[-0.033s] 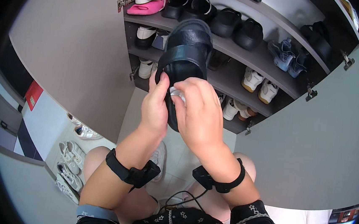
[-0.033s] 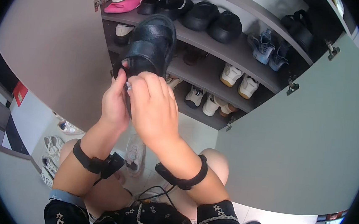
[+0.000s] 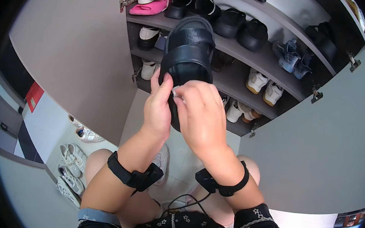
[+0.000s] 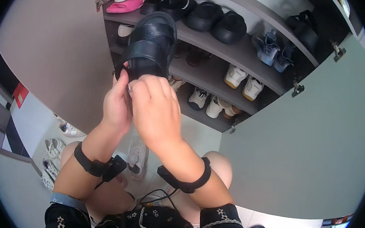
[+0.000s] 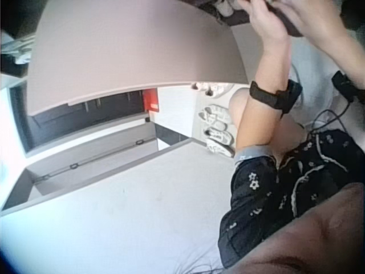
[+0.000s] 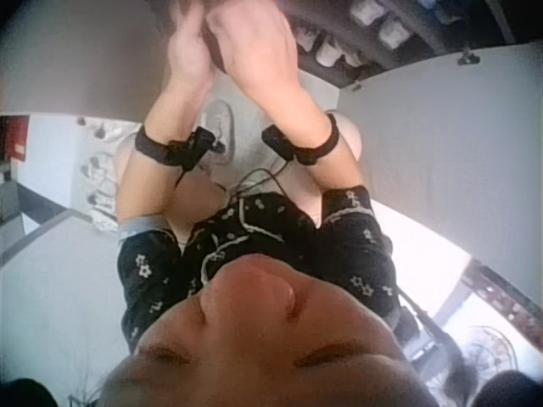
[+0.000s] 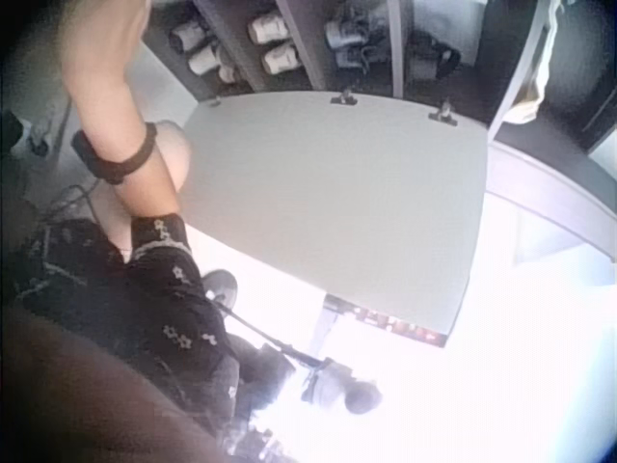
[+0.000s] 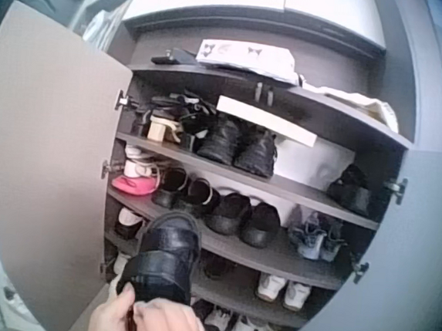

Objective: Cleaning and organizing various pairs of shoes in a shoe cabinet.

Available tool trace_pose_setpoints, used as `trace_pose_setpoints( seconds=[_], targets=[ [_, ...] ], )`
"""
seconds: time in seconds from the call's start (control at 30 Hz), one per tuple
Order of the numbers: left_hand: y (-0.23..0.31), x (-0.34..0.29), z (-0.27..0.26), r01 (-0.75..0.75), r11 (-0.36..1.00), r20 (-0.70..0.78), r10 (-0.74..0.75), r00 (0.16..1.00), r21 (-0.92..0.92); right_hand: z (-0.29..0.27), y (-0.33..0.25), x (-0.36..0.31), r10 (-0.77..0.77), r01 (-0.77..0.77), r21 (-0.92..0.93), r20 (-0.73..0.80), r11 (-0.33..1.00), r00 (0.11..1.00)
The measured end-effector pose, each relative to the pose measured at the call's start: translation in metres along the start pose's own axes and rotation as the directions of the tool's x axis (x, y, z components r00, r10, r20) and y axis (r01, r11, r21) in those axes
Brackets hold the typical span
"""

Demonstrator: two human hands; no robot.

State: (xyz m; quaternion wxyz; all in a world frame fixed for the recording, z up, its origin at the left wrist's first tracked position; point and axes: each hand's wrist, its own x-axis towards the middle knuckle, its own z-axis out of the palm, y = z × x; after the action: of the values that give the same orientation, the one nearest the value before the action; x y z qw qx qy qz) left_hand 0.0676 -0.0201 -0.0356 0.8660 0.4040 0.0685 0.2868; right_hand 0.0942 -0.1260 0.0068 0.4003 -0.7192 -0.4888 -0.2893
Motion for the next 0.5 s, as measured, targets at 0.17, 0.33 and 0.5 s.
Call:
trace_pose_setpoints(
  seconds=[0.17,0.33,0.5],
  targets=[
    [0.012,-0.002,0.007,-0.017,1.000,0.021,0.017,1.000,-0.014,0.001,-0.003,-0.004,-0.117,0.112,0.055,0.109,0.992,0.987],
    [0.026,-0.005,0.011,-0.072,0.997,-0.017,0.072,0.997,-0.010,-0.018,-0.005,-0.008,-0.136,0.111,0.091,0.360,0.990,0.923],
    [0.020,0.001,-0.002,-0.064,0.992,0.073,0.072,0.995,-0.108,-0.015,-0.004,0.000,-0.051,0.047,0.113,0.028,0.992,0.998]
  ],
)
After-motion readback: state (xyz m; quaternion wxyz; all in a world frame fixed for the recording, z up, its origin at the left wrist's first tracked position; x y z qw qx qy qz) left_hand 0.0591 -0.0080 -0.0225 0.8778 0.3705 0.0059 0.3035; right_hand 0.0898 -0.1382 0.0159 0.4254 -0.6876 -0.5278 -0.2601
